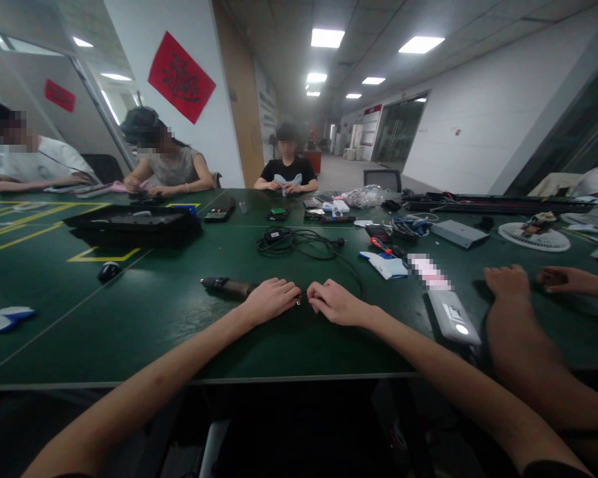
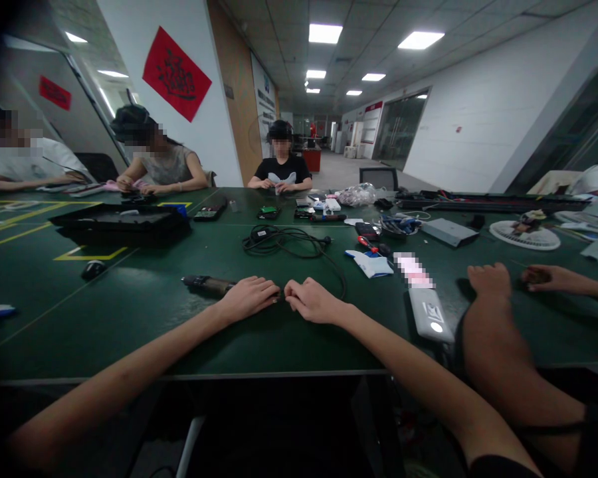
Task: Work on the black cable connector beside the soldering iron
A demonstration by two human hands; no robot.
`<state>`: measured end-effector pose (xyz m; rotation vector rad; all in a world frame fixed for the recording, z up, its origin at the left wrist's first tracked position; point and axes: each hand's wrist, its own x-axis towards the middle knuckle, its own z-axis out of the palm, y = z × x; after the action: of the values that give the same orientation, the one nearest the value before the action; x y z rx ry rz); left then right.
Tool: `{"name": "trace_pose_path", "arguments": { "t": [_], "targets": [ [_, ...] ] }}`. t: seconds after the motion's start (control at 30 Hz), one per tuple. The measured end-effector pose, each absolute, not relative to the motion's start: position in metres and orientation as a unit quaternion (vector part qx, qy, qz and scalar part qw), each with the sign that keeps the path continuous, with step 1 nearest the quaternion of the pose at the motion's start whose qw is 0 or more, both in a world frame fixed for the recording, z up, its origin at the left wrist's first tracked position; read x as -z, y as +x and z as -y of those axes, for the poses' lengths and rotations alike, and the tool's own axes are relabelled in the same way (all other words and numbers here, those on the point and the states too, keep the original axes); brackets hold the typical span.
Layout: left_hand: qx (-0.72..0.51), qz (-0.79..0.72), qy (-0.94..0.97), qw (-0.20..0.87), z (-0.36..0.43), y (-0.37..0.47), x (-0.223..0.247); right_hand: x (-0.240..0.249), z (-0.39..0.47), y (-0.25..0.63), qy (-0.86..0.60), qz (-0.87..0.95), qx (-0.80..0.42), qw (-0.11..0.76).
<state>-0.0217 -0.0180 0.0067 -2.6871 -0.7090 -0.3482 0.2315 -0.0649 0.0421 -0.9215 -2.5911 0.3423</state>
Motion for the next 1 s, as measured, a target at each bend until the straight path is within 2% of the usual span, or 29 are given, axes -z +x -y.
{"name": "trace_pose_path", "arguments": {
  "t": [0.1,0.33,0.47,0.67,1.0],
  "targets": [
    [0.12,0.248,-0.95,0.145,0.019,-0.023,-0.012,-0.038,0.065,0.225,-0.315,0.915,-0.172,0.184],
    [0.127,0.213,-0.967,0.062,0.015,-0.055,-0.032,-0.028,0.058,0.226,-0.286,0.934,-0.13,0.169],
    [0.143,0.23,-0.96,0.067,0.008,-0.062,-0.024,-0.031,0.054,0.227,-0.316,0.922,-0.127,0.181],
    [0.155,0.234,-0.956,0.085,0.005,-0.055,-0.014,-0.031,0.051,0.216,-0.336,0.894,-0.198,0.221],
    [0.176,0.215,-0.958,0.074,0.004,-0.038,-0.006,-0.022,0.046,0.213,-0.371,0.887,-0.092,0.26]
  ]
}}
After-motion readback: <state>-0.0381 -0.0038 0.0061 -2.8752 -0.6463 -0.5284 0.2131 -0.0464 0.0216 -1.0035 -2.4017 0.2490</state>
